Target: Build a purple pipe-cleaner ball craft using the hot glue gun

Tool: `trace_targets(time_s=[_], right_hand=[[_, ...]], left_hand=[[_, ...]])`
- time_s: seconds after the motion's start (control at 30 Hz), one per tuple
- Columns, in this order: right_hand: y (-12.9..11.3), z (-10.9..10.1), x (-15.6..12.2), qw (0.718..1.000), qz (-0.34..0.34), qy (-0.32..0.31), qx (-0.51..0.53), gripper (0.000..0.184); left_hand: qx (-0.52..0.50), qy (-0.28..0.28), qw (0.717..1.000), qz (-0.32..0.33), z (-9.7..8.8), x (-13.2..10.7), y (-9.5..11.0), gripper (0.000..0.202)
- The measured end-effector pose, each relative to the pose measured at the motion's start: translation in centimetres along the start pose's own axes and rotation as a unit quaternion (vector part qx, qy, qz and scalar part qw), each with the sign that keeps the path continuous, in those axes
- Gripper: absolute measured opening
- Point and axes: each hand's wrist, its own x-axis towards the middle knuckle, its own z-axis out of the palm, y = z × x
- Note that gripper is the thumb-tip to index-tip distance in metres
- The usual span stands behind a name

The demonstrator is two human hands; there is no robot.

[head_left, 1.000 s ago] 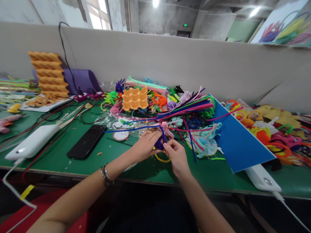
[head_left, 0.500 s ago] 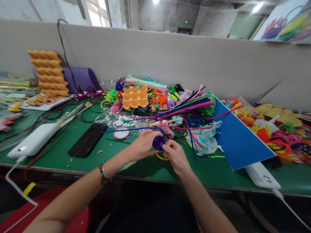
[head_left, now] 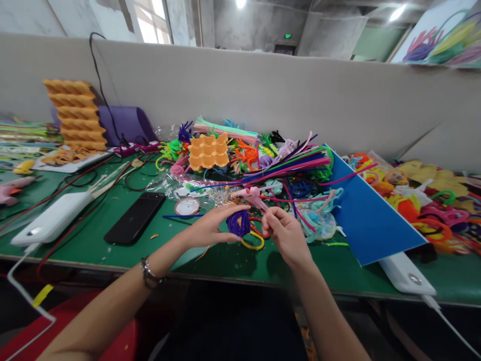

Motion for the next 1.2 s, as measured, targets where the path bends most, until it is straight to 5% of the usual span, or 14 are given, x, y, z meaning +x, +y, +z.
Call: trace_targets(time_s=[0.3, 0.57, 0.73, 0.83, 1.03, 1.2], right_hand=[[-0.8, 0.6, -0.4, 0.998, -0.005, -0.002, 0.07, 0.028], [-1.8, 0.7, -0.2, 0.984, -0.116, -0.005, 0.136, 0.018], [-1.4, 0.9, -0.3, 0.978, -0.084, -0.087, 0.17, 0.015], [-1.0, 1.0, -0.2, 0.981, -0.067, -0.077, 0.165, 0.016], [-1.4, 1.6, -0.2, 0.971, -0.011, -0.06, 0.231, 0.019], [-1.8, 2.1, -0.7, 0.951, -0.034, -0.084, 0.295, 0.012]], left_hand=[[-0.134, 0.019, 0.991, -0.006, -0.3, -0.4, 0.4, 0.059], [0.06, 0.031, 0.998, -0.017, -1.0, -0.3, -0.6, 0.057], [0.184, 0.046, 0.982, 0.018, -0.9, 0.0, -1.1, 0.057], [0.249, 0.064, 0.965, 0.041, -1.1, 0.1, -1.1, 0.058], [0.259, 0.096, 0.958, 0.073, -1.3, 0.0, -0.7, 0.06], [0.22, 0.111, 0.966, 0.081, -1.1, 0.1, -0.2, 0.059]])
